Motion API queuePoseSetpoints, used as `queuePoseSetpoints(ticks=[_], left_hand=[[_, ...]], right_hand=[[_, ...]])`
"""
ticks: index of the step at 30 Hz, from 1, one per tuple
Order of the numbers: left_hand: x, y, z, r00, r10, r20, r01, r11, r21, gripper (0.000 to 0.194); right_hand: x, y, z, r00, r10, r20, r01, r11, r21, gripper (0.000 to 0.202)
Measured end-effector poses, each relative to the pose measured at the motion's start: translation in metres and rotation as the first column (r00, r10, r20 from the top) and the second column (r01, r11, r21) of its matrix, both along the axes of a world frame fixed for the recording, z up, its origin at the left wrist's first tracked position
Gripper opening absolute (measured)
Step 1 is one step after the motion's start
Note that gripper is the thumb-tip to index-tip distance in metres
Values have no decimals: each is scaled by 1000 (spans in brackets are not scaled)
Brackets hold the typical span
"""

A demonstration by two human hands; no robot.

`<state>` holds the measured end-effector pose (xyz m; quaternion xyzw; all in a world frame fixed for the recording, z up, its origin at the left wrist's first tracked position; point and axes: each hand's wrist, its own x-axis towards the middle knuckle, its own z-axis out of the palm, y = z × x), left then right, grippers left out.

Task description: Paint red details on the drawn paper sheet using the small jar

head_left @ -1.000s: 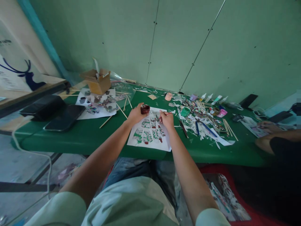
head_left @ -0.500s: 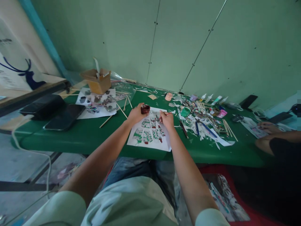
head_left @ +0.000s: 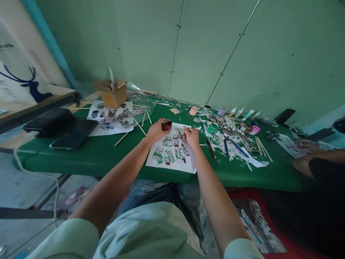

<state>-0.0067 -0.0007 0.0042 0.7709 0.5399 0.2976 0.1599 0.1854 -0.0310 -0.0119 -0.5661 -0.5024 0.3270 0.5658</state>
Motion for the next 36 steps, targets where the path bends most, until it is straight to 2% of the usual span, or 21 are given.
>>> queuePoseSetpoints(ticks=[4,8,36], left_hand=[[0,0,0,1000,0,-16,0,1000,2,69],[1,-1,1,999,16,-47,-16,1000,-10,70],[0,0,1,999,7,-44,-7,1000,6,66]], right_hand=[[0,-2,1,999,2,42,-2,1000,-13,39],[-1,-2,2,1000,-4,9,4,1000,-20,38],[0,0,1,998,-13,64,14,1000,-18,39]])
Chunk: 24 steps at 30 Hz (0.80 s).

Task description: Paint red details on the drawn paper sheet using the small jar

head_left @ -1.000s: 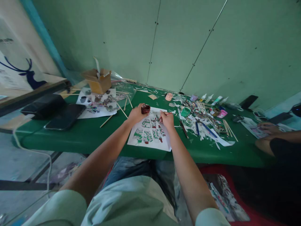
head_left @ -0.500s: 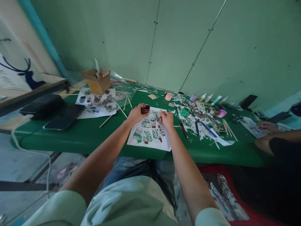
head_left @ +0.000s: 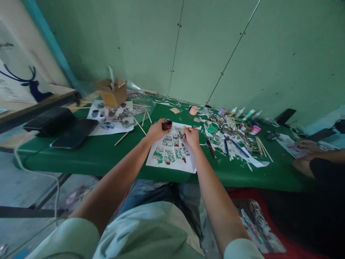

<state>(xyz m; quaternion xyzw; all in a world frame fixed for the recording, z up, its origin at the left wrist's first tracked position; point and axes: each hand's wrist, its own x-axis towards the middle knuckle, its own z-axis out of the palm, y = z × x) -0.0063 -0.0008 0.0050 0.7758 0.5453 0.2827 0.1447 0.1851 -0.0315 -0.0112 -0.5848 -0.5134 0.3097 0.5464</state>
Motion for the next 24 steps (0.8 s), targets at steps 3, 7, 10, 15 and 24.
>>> queuePoseSetpoints(ticks=[3,7,10,15,24], left_hand=[[0,0,0,1000,4,1,-4,1000,0,66],[1,-1,1,1000,8,4,-8,1000,-12,66],[1,-1,1,1000,15,1,-15,1000,-13,66],[1,-2,2,1000,8,-9,-8,1000,-12,66],[1,-3,3,1000,0,-11,0,1000,-16,62]], right_hand=[[-1,-1,1,1000,4,25,-4,1000,0,38],[-1,-1,2,1000,-12,4,12,1000,3,38],[0,0,1,999,-14,29,14,1000,0,39],[1,0,0,1000,7,31,-7,1000,2,39],[-1,-1,2,1000,-8,13,8,1000,-23,37]])
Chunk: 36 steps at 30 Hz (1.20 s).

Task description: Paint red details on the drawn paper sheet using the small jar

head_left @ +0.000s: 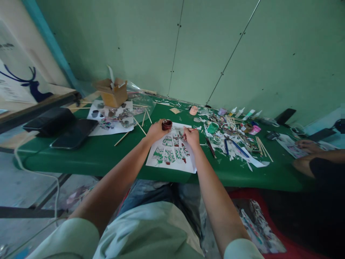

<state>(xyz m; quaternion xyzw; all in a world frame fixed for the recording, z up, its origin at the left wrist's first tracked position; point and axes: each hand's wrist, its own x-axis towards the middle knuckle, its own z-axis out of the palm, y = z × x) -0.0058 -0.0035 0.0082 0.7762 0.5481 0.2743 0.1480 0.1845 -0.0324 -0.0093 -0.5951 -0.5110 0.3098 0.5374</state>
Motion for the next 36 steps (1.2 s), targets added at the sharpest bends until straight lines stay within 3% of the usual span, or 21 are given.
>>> queuePoseSetpoints(ticks=[5,36], left_hand=[[0,0,0,1000,5,-7,-6,1000,-2,63],[-1,1,-1,1000,3,1,-3,1000,3,68]], right_hand=[[0,0,1,998,-4,-55,4,1000,10,37],[1,1,-2,999,0,-34,0,1000,5,38]])
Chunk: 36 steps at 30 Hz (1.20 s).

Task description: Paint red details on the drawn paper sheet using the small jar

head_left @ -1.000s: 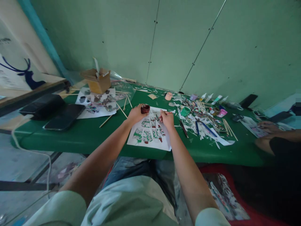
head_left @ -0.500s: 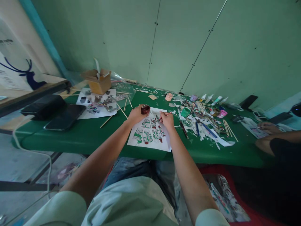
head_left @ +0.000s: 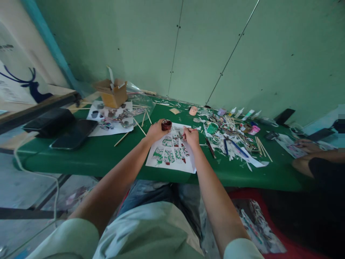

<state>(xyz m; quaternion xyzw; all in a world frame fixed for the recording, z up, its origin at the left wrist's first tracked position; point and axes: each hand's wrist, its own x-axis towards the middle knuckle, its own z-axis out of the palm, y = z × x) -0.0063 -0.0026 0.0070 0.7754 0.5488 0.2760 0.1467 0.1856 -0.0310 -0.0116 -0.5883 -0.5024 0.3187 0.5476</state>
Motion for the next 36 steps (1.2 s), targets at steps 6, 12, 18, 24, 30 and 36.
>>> queuePoseSetpoints(ticks=[6,12,18,24,30,36], left_hand=[[0,0,0,1000,8,-3,-8,1000,-4,67],[0,1,-1,1000,3,6,-3,1000,4,66],[0,1,-1,1000,-11,14,10,1000,15,66],[0,1,-1,1000,-13,14,13,1000,5,66],[-1,2,-2,1000,-9,0,9,1000,-1,67],[0,2,-1,1000,-5,9,5,1000,10,65]], right_hand=[[0,-1,0,999,22,45,-23,1000,11,39],[0,1,-1,999,12,30,-12,1000,12,39],[1,0,-1,999,2,42,-3,1000,5,39],[0,-1,0,999,22,26,-23,999,33,39],[-1,-1,1,1000,13,19,-13,1000,20,39],[0,0,1,1000,5,-4,-5,1000,15,39]])
